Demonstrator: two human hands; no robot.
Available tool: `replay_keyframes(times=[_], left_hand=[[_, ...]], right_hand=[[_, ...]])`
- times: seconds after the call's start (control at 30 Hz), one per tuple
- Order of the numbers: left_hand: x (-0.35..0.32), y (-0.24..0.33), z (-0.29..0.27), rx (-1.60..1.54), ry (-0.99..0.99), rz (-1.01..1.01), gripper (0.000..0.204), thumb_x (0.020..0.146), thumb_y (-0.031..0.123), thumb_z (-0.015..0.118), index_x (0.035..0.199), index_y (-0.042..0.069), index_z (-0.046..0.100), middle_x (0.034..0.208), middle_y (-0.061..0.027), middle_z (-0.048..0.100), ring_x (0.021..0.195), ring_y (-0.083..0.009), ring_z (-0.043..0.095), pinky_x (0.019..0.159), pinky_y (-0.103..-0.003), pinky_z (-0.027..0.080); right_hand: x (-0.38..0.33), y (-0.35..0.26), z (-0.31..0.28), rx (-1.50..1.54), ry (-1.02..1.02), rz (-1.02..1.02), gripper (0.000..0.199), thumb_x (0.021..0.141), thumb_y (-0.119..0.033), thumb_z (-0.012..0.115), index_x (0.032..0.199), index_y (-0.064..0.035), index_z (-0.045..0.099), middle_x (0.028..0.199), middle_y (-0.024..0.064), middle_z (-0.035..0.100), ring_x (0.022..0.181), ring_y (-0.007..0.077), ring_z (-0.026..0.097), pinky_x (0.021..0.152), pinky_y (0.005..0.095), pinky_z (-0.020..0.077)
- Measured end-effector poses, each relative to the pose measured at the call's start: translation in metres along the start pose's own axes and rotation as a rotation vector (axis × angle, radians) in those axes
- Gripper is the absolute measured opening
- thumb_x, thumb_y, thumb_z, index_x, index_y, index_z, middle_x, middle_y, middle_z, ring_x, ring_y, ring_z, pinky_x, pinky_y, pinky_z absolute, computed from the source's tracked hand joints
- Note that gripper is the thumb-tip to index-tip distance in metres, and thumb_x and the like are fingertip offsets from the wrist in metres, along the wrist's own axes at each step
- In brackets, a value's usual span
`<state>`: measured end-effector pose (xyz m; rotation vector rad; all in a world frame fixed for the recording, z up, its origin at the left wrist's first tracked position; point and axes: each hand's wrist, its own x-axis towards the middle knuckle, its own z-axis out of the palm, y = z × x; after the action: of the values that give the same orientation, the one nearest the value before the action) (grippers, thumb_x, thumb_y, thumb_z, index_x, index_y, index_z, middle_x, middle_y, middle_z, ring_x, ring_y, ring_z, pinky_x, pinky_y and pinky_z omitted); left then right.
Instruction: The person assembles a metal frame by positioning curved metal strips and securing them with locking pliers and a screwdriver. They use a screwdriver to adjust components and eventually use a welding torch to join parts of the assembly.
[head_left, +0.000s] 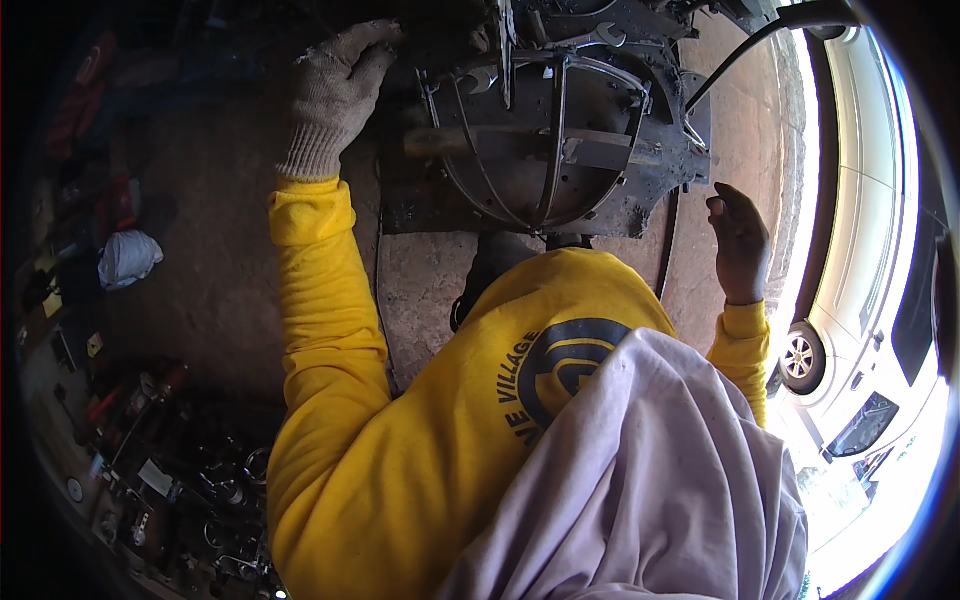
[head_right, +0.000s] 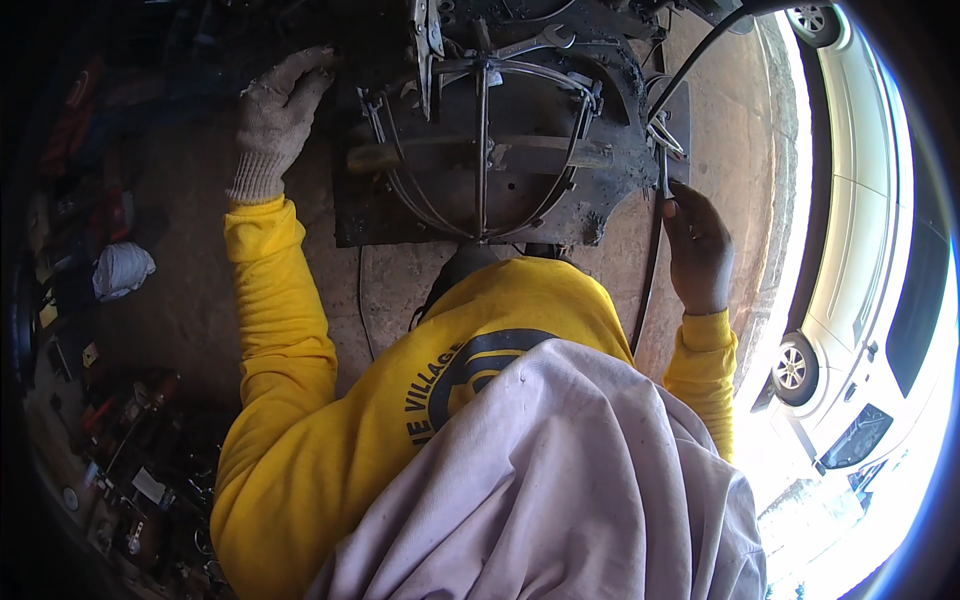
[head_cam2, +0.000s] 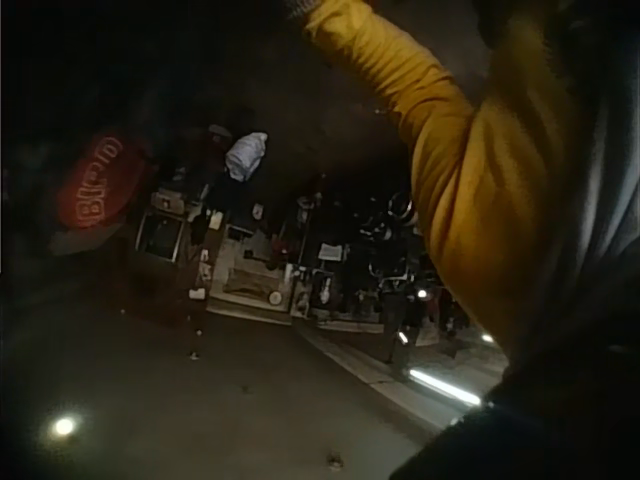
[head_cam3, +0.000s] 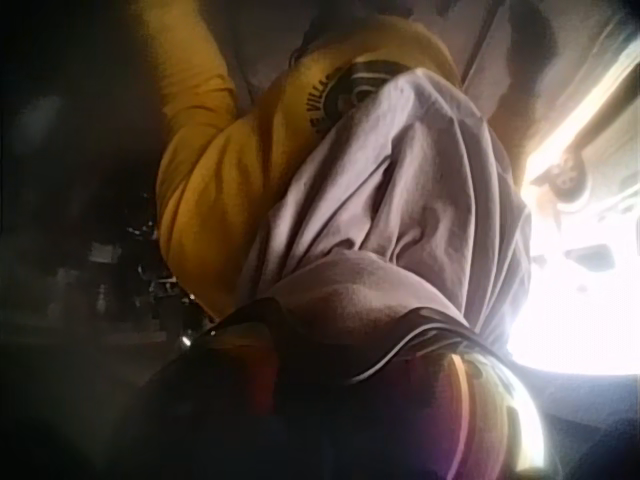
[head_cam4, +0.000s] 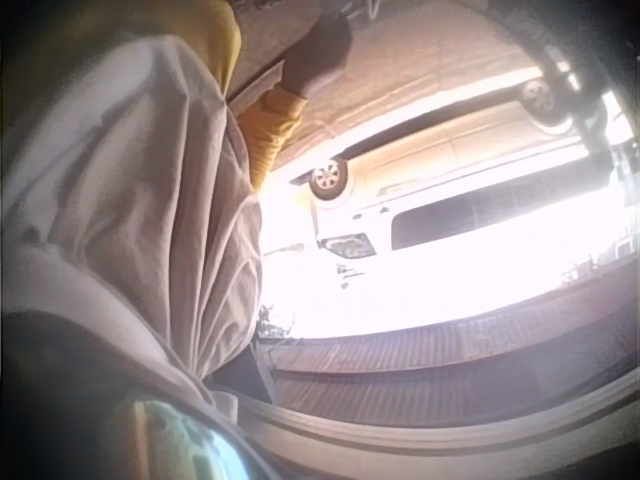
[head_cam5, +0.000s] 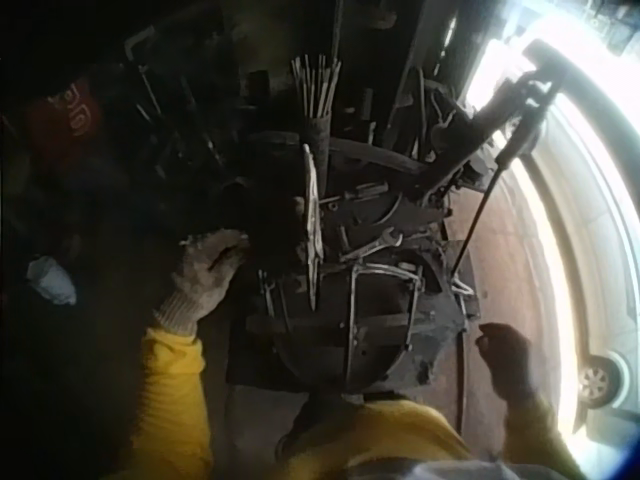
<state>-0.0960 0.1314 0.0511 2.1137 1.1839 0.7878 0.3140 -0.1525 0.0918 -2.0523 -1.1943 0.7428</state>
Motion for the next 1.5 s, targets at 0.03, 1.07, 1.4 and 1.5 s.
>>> replay_keyframes(times=[0.03, 1.07, 1.4, 1.5], left_hand=[[-0.002, 0.0, 0.002, -0.003, 0.001, -0.001, 0.025, 0.096, 0.003, 0.068, 0.121, 0.006, 0.071, 0.117, -0.0087, 0.076, 0.106, -0.0178, 0.072, 0.092, -0.029, 0.057], [-0.119, 0.234, 0.106, 0.99, 0.306, 0.093, 0.034, 0.099, 0.008, 0.065, 0.131, 0.002, 0.054, 0.126, -0.0197, 0.061, 0.11, -0.0342, 0.066, 0.094, -0.04, 0.058], [-0.159, 0.246, 0.108, 0.832, 0.48, -0.222, 0.028, 0.093, 0.004, 0.07, 0.12, 0.001, 0.063, 0.118, -0.0157, 0.07, 0.104, -0.0295, 0.07, 0.088, -0.036, 0.06], [-0.16, 0.249, 0.111, 0.812, 0.499, -0.24, 0.029, 0.092, 0.002, 0.071, 0.12, 0.002, 0.064, 0.118, -0.0173, 0.071, 0.101, -0.0282, 0.072, 0.085, -0.035, 0.061]], right_hand=[[-0.002, 0.002, -0.001, -0.025, 0.008, 0.006, 0.028, 0.102, -0.021, 0.068, 0.124, -0.0026, 0.069, 0.108, 0.0054, 0.074, 0.097, 0.01, 0.066, 0.086, 0.0269, 0.052], [0.511, 0.008, -0.098, -0.472, 0.157, -0.167, 0.05, 0.102, -0.048, 0.054, 0.13, -0.0069, 0.065, 0.122, 0.0172, 0.07, 0.114, 0.0331, 0.065, 0.093, 0.0416, 0.0519], [0.547, 0.054, -0.049, -0.581, 0.114, -0.258, 0.036, 0.101, -0.035, 0.059, 0.119, -0.005, 0.065, 0.105, 0.0113, 0.067, 0.094, 0.0243, 0.06, 0.08, 0.0355, 0.0475], [0.546, 0.068, -0.057, -0.474, 0.154, -0.277, 0.031, 0.1, -0.031, 0.061, 0.116, -0.0044, 0.065, 0.1, 0.0096, 0.066, 0.089, 0.0216, 0.059, 0.076, 0.0337, 0.0463]])
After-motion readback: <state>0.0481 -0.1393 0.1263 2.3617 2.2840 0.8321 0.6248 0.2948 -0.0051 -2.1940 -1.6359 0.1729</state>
